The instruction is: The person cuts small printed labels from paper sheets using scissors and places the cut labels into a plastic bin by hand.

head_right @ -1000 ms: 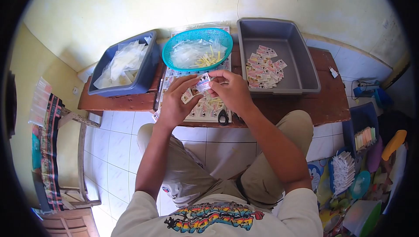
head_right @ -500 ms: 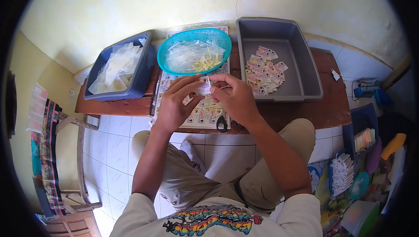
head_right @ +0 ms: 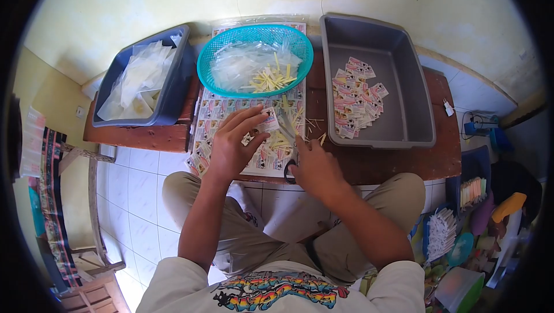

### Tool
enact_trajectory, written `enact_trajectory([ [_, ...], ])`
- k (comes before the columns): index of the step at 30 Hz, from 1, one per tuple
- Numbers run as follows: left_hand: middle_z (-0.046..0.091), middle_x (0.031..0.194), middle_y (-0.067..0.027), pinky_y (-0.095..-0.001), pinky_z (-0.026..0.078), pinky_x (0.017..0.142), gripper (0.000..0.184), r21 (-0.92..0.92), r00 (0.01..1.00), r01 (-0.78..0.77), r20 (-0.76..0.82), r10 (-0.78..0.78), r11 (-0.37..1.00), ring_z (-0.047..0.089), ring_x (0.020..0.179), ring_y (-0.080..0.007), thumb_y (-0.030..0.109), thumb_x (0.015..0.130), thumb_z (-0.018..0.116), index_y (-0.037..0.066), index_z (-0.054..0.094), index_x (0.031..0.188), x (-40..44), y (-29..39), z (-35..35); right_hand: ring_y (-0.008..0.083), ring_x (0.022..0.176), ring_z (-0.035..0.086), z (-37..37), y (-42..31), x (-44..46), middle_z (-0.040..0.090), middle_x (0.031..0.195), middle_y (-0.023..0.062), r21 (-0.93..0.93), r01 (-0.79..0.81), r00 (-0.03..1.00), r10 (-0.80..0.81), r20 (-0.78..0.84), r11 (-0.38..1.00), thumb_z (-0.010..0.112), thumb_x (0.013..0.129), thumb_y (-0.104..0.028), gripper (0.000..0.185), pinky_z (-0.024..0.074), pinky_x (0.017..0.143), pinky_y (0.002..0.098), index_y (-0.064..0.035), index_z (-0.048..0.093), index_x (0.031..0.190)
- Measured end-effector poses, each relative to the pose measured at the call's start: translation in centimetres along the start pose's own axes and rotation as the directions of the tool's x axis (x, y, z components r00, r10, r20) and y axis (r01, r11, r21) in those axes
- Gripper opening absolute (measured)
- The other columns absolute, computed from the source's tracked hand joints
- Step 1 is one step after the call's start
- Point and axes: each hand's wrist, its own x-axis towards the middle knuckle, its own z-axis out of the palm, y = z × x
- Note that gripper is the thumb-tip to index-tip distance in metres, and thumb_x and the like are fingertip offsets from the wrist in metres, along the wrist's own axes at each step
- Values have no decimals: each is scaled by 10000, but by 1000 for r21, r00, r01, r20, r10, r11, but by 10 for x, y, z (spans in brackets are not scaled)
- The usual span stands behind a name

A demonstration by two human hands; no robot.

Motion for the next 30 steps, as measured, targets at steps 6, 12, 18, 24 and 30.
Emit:
enact_trajectory([
  [6,754,1330,-113,-441,604,973,447,-28,999,43,17,-42,999,727,1165,-333,70,790,912,66,773,1216,4,-4,7,461,981,721,44,4,3,562,1323,269,-182,43,996,-55,-63,982,676,938,-128,728,632,830,545,-3,430,1611],
  [12,755,1332,-111,-432,611,957,452,-37,998,52,27,-51,998,728,1163,-328,68,786,916,67,774,1216,5,-7,12,482,1105,690,43,13,10,540,1381,284,-59,-34,999,36,20,998,717,865,-84,829,603,942,546,-26,396,1628],
  [18,758,1328,-111,-436,608,968,451,-54,997,70,26,-69,996,728,1177,-330,70,788,917,69,775,1216,3,-12,13,413,1052,690,26,23,6,589,1284,257,191,84,995,-73,-64,978,772,806,-112,831,582,962,480,27,476,1570],
  [24,759,1328,-115,-431,606,975,452,-42,994,107,18,-107,993,735,1169,-332,69,788,917,72,778,1218,-1,-11,8,410,1065,676,-5,15,-8,603,1248,242,321,58,998,-59,-9,945,831,798,-134,831,554,977,474,44,516,1546],
  [30,765,1316,-129,-427,606,980,444,-40,983,167,-67,-169,985,740,1177,-333,71,794,918,63,780,1216,-2,-16,10,184,955,646,-20,3,-26,571,1157,114,381,99,995,-82,-60,919,944,819,-212,978,547,872,317,-54,455,1651],
])
